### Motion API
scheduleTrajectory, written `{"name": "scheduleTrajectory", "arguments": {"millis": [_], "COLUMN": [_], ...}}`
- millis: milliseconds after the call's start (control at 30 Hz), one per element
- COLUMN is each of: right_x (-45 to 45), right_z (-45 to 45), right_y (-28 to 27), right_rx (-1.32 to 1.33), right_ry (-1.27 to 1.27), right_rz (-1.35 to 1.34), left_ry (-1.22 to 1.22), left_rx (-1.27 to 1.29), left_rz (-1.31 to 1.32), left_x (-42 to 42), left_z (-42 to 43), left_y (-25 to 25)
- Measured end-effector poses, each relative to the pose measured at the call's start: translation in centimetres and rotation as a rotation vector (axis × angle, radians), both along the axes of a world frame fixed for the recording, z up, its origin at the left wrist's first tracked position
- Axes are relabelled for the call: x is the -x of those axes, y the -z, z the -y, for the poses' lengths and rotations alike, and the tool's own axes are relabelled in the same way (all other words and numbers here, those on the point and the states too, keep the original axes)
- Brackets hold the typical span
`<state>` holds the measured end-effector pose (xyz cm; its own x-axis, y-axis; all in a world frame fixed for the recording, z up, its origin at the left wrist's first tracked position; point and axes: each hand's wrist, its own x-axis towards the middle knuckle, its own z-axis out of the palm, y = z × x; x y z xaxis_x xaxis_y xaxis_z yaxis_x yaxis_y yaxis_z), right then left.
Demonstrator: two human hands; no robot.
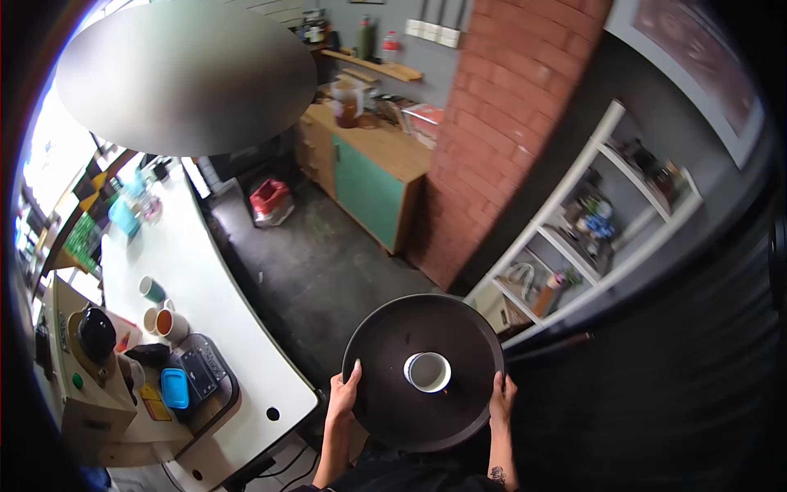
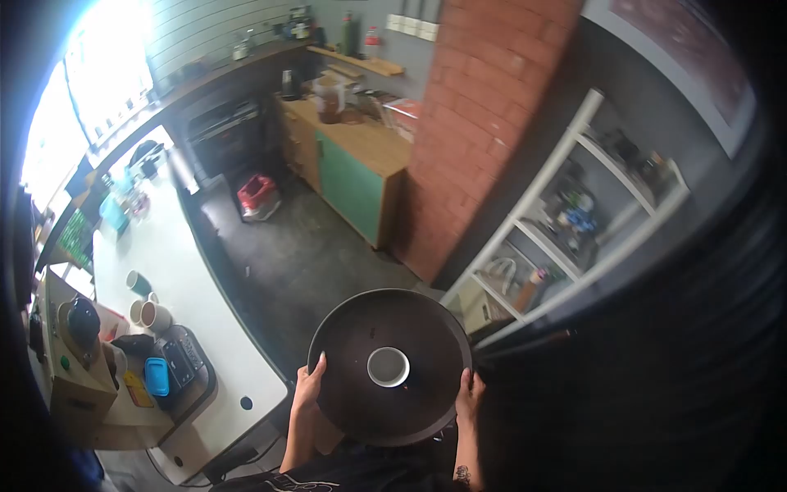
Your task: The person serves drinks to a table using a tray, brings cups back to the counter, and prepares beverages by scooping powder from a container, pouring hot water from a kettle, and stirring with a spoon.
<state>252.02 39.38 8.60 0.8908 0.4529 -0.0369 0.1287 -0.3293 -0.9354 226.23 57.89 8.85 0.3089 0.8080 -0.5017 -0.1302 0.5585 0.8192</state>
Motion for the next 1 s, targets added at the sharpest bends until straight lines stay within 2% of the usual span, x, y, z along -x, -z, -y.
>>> {"name": "scheduleTrajectory", "arguments": {"millis": [100, 233, 267, 300, 333, 400, 433, 467, 500, 567, 633, 700, 733, 767, 867, 1000], "right_x": [-3.5, -8.2, -9.8, -10.5, -12.3, -15.2, -16.9, -19.2, -20.3, -21.4, -23.4, -23.6, -24.3, -24.3, -23.9, -23.9], "right_z": [-5.5, -13.6, -15.6, -17.7, -19.2, -24.3, -26.2, -27.9, -30.5, -35.0, -38.6, -43.1, -44.6, -46.3, -51.8, -59.7], "right_y": [2.0, 3.6, 6.0, 4.2, 5.6, 4.2, 4.5, 7.1, 7.2, 3.8, 3.8, 5.8, 5.6, 5.7, 6.1, 8.6], "right_rx": [-0.048, -0.053, -0.063, -0.052, -0.061, -0.096, -0.06, -0.074, -0.095, -0.106, 0.067, -0.142, -0.09, -0.073, -0.042, -0.011], "right_ry": [-0.169, -0.238, -0.188, -0.248, -0.245, -0.323, -0.343, -0.333, -0.356, -0.446, -0.515, -0.506, -0.587, -0.601, -0.573, -0.437], "right_rz": [-0.038, 0.034, 0.12, 0.043, 0.075, 0.035, 0.11, 0.182, 0.191, 0.141, 0.026, 0.198, 0.083, 0.015, 0.031, -0.103], "left_ry": [-0.099, -0.203, -0.22, -0.225, -0.236, -0.316, -0.366, -0.344, -0.432, -0.434, -0.476, -0.514, -0.52, -0.52, -0.493, -0.45], "left_rx": [0.008, 0.034, 0.031, 0.033, 0.023, 0.014, 0.05, 0.038, 0.018, 0.033, 0.062, 0.023, 0.025, 0.042, 0.072, 0.091], "left_rz": [-0.074, -0.063, -0.066, -0.063, -0.051, -0.004, 0.023, 0.001, -0.01, -0.061, -0.001, 0.057, 0.058, 0.026, 0.007, -0.027], "left_x": [-1.0, -4.0, -4.9, -5.6, -7.0, -10.1, -11.0, -11.7, -13.5, -14.6, -15.6, -16.3, -16.4, -16.3, -16.7, -17.8], "left_z": [-2.9, -7.9, -9.4, -10.4, -12.0, -15.8, -16.2, -17.5, -19.2, -21.4, -23.9, -27.2, -28.8, -30.5, -36.5, -46.7], "left_y": [0.8, 2.5, 2.7, 2.9, 2.7, 2.2, 2.3, 2.7, 3.3, 2.6, 2.5, 4.1, 4.6, 5.3, 5.8, 7.8]}}
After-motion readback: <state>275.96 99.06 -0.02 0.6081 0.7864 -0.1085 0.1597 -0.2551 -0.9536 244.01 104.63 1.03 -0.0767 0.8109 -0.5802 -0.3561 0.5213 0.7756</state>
